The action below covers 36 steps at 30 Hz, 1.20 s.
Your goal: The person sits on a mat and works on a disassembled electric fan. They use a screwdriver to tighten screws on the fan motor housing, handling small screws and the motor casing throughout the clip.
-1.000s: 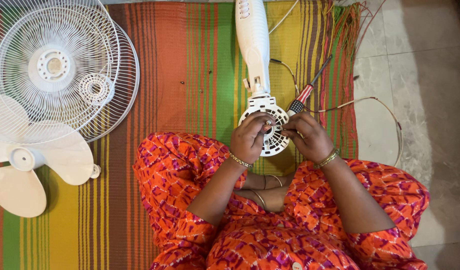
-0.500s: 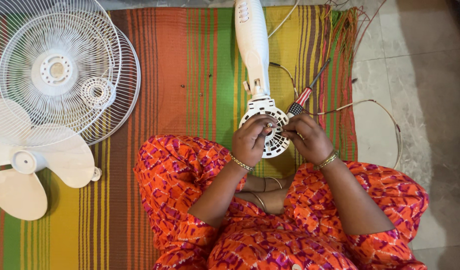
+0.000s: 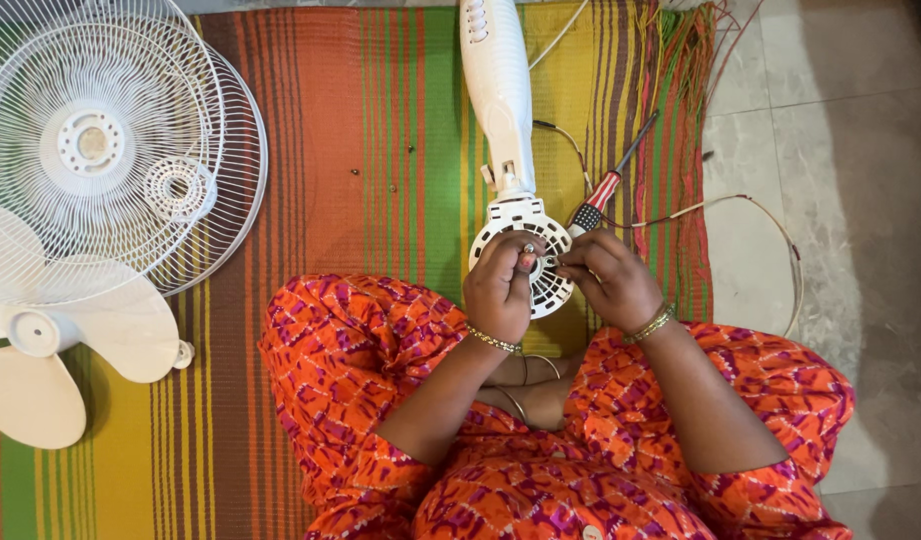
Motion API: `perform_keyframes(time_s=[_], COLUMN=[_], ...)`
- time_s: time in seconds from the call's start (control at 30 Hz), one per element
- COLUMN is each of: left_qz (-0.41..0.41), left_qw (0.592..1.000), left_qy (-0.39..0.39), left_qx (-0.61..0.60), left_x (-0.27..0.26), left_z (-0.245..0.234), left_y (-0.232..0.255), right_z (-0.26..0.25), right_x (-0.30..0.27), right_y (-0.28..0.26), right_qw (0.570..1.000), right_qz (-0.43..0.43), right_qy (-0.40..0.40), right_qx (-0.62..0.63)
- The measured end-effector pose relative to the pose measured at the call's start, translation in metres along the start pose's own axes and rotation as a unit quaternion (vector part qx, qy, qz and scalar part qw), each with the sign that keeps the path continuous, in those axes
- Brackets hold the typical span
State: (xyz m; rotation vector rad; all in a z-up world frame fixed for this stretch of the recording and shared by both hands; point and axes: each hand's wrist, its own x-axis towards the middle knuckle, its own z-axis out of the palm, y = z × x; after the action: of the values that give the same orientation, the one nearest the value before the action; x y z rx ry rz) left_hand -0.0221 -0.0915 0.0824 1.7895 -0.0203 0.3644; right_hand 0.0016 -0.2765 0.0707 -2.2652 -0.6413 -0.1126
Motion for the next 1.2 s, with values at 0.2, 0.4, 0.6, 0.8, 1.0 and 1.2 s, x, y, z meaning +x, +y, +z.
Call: perform_keyframes(time_s=[0.2, 0.4, 0.6, 0.8, 1.0, 1.2], left_qz=[0.048, 0.07, 0.063, 0.042, 0.011, -0.005], left_qw=[0.997, 0.995, 0.996, 0.996, 0.999, 0.998], left_qy=[-0.013, -0.039, -0.04, -0.046, -0.042, -0.043], left_qx=[-0.053, -0.053, -0.042, -0.058, -0.032, -0.052], left_x=[0.0, 0.001, 0.001, 0.003, 0.005, 0.007], left_z=[-0.006, -0.012, -0.012, -0.012, -0.01, -0.011], left_y=[-0.006, -0.008, -0.007, -0.008, -0.007, -0.003], right_z=[0.0, 0.0, 0.0, 0.0, 0.001, 0.0], right_x=[0.0, 0.0, 0.0, 0.0, 0.0, 0.001], right_y=[-0.001, -0.002, -0.001, -0.002, -0.002, -0.006], right_qw=[1.0, 1.0, 1.0, 1.0, 1.0, 0.999], right_qz=[0.005, -0.001, -0.002, 0.006, -0.005, -0.001], right_qy=[-0.005, -0.001, -0.006, -0.006, -0.005, 0.003], right_qx=[0.0, 0.009, 0.01, 0.012, -0.014, -0.038])
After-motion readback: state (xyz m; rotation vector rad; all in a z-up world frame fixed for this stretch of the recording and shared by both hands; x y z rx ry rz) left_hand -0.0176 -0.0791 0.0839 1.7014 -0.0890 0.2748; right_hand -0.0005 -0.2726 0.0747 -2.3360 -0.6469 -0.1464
